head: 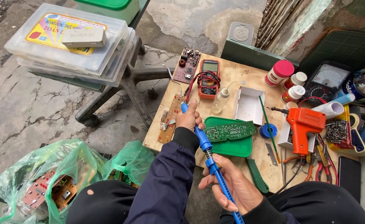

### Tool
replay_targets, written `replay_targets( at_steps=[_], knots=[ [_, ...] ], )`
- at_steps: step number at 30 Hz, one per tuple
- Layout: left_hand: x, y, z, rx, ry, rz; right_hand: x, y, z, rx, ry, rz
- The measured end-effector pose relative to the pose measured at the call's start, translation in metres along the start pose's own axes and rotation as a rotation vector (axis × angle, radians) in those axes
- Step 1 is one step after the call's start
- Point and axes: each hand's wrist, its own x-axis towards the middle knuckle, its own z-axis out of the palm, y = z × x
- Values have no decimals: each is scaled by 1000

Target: Using a soldering iron and a desoldering pump to remove solder from a circuit board for repair.

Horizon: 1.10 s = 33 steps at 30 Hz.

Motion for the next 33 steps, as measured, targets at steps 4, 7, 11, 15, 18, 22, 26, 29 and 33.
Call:
replay_targets(
  at_steps=[4,7,11,15,18,22,26,29,33],
  knots=[
    [-1,-2,-2,1,21,-2,-4,5,-1,-1,4,1],
    [3,-4,-4,-6,16,1,-7,8,-1,8,10,-5],
    [-2,-4,-3,9,28,-14,-5,15,-9,53,-8,5],
    [-3,-6,-6,20,34,-15,-4,19,-13,66,-23,16],
    [2,-10,-10,33,33,-33,-4,21,-13,76,-15,14],
    [4,-12,-11,21,35,-51,-4,23,-15,95,-10,25],
    [12,-19,-14,21,38,-49,-2,26,-17,103,-6,13],
    [16,-23,-19,19,39,-40,-1,28,-22,143,-20,36],
    [9,-23,-19,31,43,-54,-1,33,-28,155,-36,49]
  ],
)
